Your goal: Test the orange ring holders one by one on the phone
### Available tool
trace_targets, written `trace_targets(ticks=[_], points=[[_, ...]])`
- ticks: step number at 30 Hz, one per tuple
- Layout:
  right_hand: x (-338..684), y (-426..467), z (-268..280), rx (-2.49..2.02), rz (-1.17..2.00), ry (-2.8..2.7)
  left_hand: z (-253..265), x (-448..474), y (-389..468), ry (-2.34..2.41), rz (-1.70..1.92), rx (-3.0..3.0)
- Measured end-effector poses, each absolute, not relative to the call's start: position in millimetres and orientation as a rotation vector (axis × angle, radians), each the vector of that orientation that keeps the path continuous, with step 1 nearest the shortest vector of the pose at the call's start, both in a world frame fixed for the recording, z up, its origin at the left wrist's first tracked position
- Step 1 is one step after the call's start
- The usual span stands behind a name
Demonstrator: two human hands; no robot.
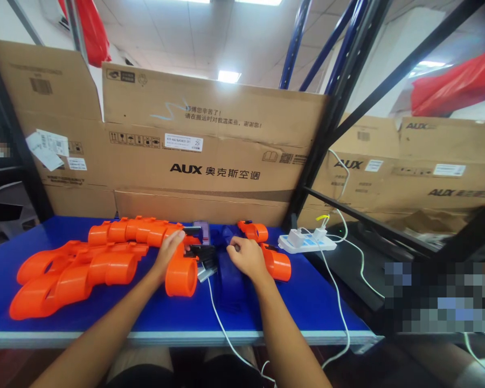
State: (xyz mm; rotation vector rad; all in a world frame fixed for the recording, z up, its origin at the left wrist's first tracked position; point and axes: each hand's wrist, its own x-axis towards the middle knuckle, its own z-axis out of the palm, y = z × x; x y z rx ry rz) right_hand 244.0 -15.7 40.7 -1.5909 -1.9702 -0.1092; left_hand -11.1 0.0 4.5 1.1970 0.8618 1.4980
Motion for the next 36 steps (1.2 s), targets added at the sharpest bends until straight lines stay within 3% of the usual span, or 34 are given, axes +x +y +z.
trace_targets(ticks=[6,14,26,36], points=[[246.0,-15.0,40.7,-1.601,-0.115,-1.913,5.7,-10.6,-4.4,0.810,1.438,1.329],[219.5,-23.4,35.9,-0.877,0.394,-2.059,4.4,-4.5,-3.3,0.813,1.374,1.495],[201.0,-22.4,26.6,-0.974,-0.013,-2.076,9.7,7.2,-15.1,0.666,1.234,1.434],[199.3,-27.2,37.6,-0.958,0.049,-2.214,9.1,6.3,-14.0,0.768,1.265,1.478]])
